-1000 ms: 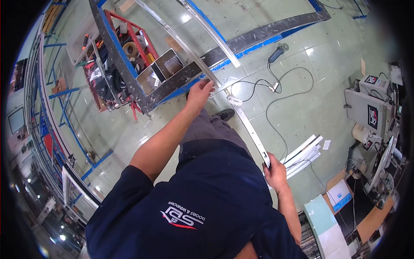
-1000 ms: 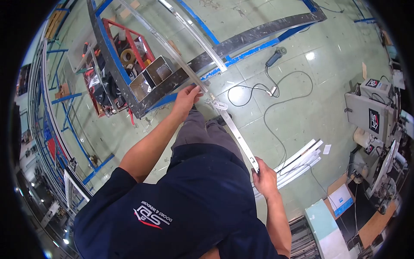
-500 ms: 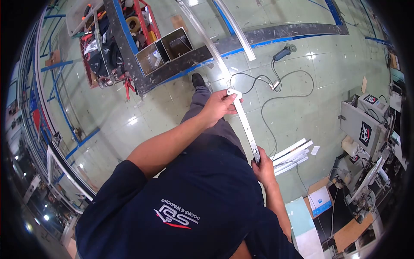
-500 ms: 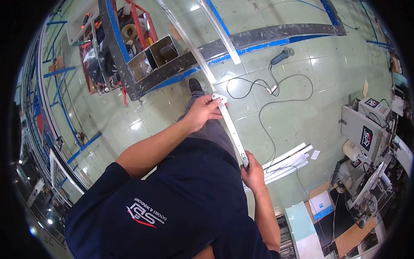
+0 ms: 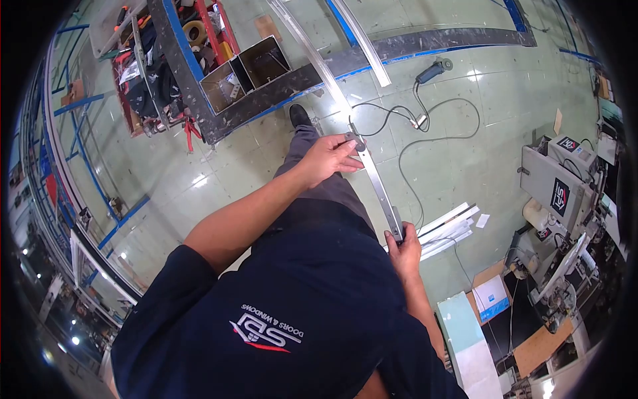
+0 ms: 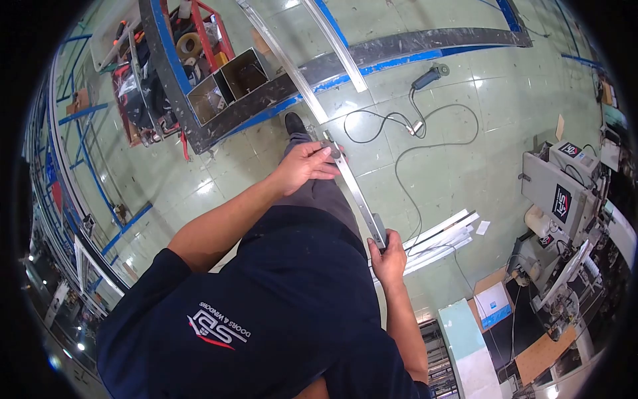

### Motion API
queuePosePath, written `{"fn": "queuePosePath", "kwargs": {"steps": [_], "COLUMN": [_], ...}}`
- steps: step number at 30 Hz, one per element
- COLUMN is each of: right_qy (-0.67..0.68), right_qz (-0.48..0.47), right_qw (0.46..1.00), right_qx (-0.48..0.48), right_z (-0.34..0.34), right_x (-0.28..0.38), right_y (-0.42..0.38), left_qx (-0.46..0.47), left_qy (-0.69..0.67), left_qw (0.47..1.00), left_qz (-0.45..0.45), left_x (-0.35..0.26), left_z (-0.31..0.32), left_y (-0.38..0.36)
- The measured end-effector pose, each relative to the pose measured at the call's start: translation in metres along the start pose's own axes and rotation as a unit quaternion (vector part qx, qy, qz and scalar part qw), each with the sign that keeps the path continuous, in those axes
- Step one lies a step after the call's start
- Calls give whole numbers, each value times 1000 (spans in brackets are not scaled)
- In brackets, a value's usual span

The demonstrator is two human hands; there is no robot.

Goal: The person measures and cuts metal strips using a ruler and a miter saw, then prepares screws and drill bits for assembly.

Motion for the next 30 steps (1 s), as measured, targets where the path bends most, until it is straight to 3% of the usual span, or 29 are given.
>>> {"fn": "queuePosePath", "kwargs": {"steps": [4,7,10,14,15,21,24,30], "right_qy": [-40,-97,-139,-137,-162,-164,-59,-44], "right_qz": [-19,13,-89,-62,-9,-131,-110,-42], "right_qw": [999,985,967,976,980,970,987,998], "right_qx": [-30,-139,-196,-155,-113,-122,-97,-8], "right_z": [-2,-5,-12,-20,-20,-27,-15,-5], "right_x": [-6,1,-8,-8,-7,25,15,12], "right_y": [6,-3,0,1,2,-7,-5,3], "left_qx": [51,40,45,66,67,64,65,48], "left_qy": [-37,-68,-71,-101,-105,-157,-166,-162], "left_qw": [998,997,996,992,992,985,984,985], "left_qz": [18,22,26,24,25,23,27,29], "left_x": [2,-3,1,5,4,7,7,0], "left_z": [3,10,8,8,9,4,-1,1], "left_y": [-2,-6,-5,-1,0,10,13,15]}}
Point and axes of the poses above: each hand's wrist, its own y-axis towards the middle knuckle, its own z-axis out of the palm, x = y × z, the point moved 2 cm from there along y, towards the middle knuckle, and after that the axes turned 7 degrees about z, right-handed, at the moved point
